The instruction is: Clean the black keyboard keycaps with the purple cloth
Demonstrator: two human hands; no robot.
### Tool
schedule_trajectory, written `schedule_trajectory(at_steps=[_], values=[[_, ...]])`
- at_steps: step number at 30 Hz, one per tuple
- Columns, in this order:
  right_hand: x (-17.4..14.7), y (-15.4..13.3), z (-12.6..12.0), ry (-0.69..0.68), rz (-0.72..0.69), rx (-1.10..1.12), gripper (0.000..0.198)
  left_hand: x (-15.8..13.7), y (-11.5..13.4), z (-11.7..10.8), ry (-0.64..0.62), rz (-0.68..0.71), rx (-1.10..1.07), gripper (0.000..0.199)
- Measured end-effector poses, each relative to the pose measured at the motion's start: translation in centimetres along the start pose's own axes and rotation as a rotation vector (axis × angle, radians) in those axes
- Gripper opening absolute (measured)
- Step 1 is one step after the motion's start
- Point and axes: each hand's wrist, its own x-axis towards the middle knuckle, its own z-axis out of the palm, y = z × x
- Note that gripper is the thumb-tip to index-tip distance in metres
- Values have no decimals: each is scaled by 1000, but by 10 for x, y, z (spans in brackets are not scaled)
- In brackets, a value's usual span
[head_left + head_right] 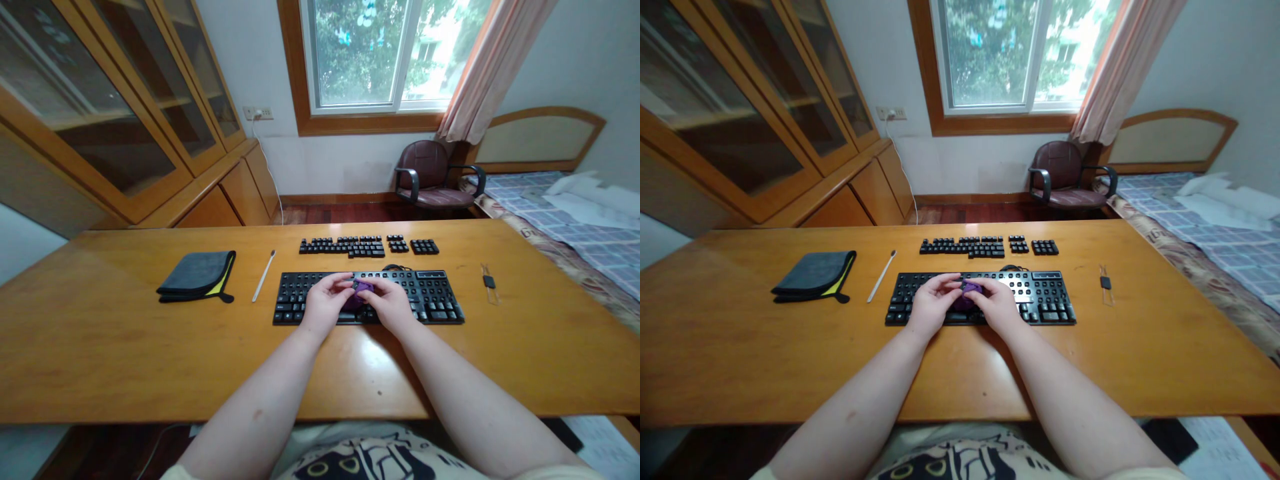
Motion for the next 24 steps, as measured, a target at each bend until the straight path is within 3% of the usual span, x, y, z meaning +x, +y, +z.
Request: schedule_trajectory(at_steps=[9,24], values=[[-1,-6,2,82,13,45,16,3,-6,-1,7,12,17,19],[0,-11,3,104,-3,-20,16,0,-3,3,-47,-15,-20,30]])
